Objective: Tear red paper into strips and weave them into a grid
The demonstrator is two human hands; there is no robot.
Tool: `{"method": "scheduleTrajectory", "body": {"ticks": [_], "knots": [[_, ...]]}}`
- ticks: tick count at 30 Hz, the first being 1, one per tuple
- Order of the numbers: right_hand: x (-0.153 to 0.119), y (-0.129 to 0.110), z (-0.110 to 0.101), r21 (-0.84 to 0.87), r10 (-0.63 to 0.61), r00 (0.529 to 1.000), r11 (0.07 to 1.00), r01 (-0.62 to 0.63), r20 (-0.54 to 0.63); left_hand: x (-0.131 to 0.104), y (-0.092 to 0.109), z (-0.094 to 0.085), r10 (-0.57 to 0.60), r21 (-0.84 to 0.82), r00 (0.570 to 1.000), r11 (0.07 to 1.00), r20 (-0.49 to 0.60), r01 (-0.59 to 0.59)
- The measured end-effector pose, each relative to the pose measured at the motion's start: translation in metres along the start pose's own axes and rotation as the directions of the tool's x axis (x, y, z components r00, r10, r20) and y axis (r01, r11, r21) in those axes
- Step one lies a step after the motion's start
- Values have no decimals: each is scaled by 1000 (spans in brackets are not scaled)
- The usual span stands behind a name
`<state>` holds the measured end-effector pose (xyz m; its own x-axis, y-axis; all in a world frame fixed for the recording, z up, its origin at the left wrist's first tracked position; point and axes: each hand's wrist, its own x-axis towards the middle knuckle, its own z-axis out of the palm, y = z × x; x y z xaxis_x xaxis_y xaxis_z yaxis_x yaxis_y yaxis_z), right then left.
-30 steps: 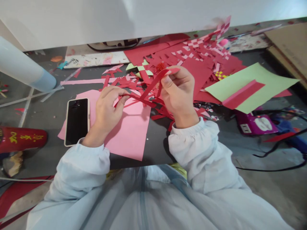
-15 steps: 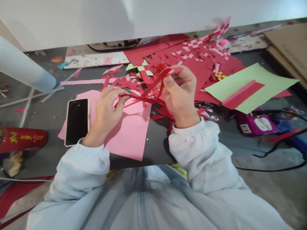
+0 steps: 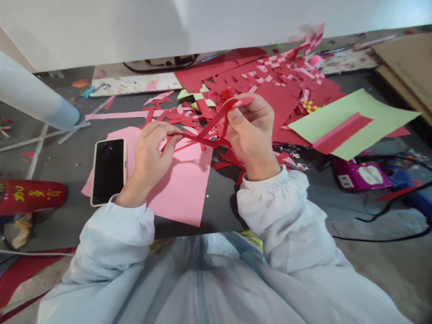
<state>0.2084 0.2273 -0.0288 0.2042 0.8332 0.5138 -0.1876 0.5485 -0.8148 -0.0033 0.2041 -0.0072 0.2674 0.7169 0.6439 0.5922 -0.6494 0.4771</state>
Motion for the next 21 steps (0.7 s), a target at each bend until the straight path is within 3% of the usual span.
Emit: {"method": "scheduleTrajectory", "body": {"ticks": [9,16,21], "knots": [[0,2,-1,4,-7,999,1000,6,38,0,1,0,-20,9,1000,1000,10,20],[-1,1,-2,-33,13,1000,999,-14,-21,0,0,0,-33,16,999,999,24,32],[0,0,-1,-1,-7,1000,1000,7,19,0,1,1,-21,-3,1000,1000,13,21]]}}
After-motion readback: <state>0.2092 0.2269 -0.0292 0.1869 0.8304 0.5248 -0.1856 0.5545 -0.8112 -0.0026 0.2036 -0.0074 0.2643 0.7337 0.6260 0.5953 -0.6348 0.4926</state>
